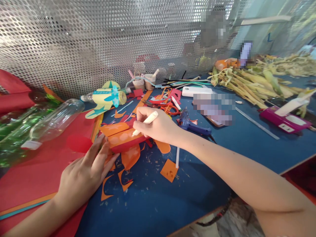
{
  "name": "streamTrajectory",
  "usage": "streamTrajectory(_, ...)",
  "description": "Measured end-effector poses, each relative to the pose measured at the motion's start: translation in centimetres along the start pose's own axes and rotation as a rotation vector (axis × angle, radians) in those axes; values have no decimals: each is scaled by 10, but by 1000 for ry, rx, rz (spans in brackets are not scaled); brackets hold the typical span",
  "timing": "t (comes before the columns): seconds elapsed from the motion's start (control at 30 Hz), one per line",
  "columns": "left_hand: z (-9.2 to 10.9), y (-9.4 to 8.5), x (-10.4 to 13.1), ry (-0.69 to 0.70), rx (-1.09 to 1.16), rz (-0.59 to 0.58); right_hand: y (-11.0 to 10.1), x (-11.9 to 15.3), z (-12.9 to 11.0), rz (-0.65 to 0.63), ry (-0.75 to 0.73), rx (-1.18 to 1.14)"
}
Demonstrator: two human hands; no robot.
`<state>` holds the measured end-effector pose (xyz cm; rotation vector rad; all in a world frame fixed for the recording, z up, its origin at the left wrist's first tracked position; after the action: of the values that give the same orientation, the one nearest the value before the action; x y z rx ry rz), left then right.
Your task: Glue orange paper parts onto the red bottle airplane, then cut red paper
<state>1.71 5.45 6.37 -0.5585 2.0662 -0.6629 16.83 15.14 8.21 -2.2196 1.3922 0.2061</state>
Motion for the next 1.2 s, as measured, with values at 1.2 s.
streamTrajectory(1.2, -2, 1, 2, -20, 10, -17, -5, -2, -3, 38, -2, 14)
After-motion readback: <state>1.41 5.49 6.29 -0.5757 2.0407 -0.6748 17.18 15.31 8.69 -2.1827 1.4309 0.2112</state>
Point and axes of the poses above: each hand's wrist, its own x-axis away from the middle knuckle, its own y-axis out of the palm, z = x × y, the point moved 8 cm from there along -x, towards the middle knuckle, and after that the axes turned 7 degrees about -y, right-handed, at the moved point
